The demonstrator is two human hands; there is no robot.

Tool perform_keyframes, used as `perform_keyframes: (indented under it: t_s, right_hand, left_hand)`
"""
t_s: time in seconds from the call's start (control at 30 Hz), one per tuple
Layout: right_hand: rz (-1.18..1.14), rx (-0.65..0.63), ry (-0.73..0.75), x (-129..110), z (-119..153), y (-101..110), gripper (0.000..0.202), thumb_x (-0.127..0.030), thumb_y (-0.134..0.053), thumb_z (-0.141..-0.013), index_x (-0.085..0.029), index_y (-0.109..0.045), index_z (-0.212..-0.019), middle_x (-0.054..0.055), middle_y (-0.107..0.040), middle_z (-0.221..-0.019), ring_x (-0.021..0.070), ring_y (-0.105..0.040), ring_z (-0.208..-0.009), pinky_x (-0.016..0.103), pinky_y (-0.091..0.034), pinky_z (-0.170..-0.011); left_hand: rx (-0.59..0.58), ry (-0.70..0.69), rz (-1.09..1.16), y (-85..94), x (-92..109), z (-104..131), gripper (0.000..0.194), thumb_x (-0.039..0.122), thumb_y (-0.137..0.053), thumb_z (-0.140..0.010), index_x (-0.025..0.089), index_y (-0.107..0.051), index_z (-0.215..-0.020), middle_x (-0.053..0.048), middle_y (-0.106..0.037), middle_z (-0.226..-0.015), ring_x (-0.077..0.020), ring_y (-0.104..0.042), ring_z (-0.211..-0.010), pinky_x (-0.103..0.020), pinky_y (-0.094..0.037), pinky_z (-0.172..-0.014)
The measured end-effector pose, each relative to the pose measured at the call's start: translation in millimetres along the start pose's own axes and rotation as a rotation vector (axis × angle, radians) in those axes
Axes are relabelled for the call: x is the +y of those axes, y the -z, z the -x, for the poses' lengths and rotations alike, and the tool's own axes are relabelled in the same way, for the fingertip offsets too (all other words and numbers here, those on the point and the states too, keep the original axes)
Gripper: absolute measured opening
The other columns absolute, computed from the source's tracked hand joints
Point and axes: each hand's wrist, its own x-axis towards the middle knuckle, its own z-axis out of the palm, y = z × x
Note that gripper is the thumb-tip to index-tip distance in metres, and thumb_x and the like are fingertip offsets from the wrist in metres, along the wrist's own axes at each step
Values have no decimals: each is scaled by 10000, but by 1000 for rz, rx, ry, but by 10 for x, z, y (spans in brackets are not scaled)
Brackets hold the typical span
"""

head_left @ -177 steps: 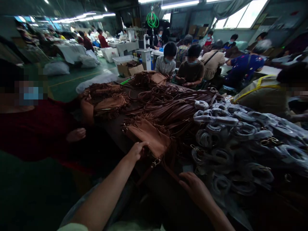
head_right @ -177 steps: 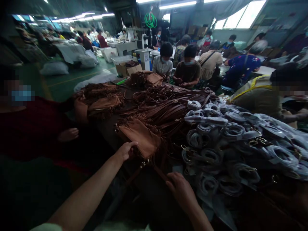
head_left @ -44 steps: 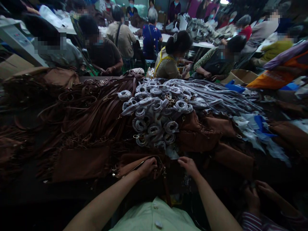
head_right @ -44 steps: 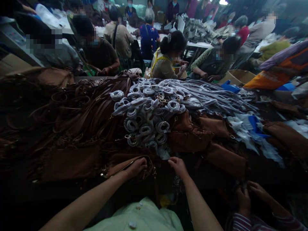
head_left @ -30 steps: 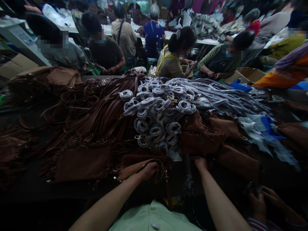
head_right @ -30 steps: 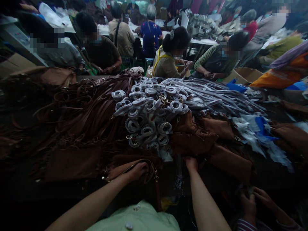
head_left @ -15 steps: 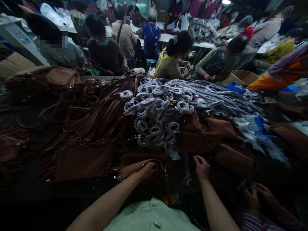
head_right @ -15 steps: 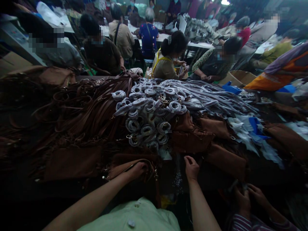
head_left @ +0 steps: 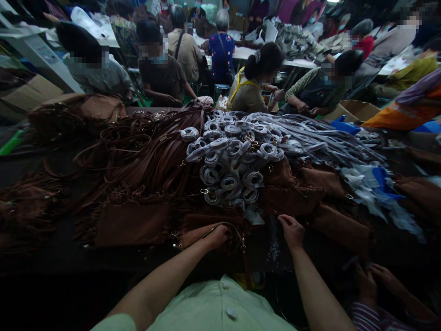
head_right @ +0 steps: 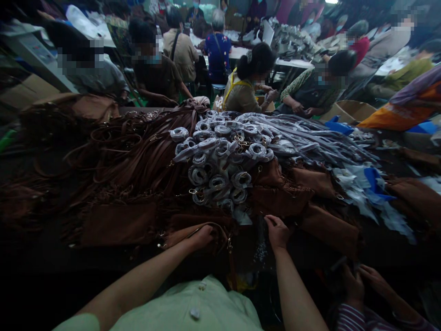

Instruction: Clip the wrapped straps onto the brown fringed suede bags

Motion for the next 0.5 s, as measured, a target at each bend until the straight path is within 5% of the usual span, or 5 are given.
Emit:
perform_keyframes:
  t_s: [0.1, 0.23, 0.5]
  right_hand:
    - [-11, -46, -140, 24, -36, 8, 428, -570, -584, -654, -172, -689, -769, 74, -699, -786, 220, -628, -742, 313, -468, -740]
    - [-1, -101, -109, -233, 87, 82, 399, -561, -592, -654, -191, -690, -765, 63, -703, -813, 222, -625, -763, 313, -455, -754]
    - [-39, -581, -5, -996, 1204, -359, 265, -435, -521, -768, -223, -674, -721, 31, -696, -752, 189, -622, -721, 270, -437, -677]
  left_hand:
    - [7, -28, 4, 14, -11, 11, 240, 76, -486, -657, 118, -680, -792, -27, -654, -737, -159, -531, -701, -250, -426, -658]
    - [23, -27, 2, -25, -152, -78, 222, 93, -496, -656, 104, -678, -783, -28, -648, -723, -151, -533, -672, -240, -418, -631]
    - [-39, 3, 129, -20, -435, -304, 281, 78, -472, -608, 69, -675, -803, -8, -618, -668, -96, -470, -550, -198, -366, -533]
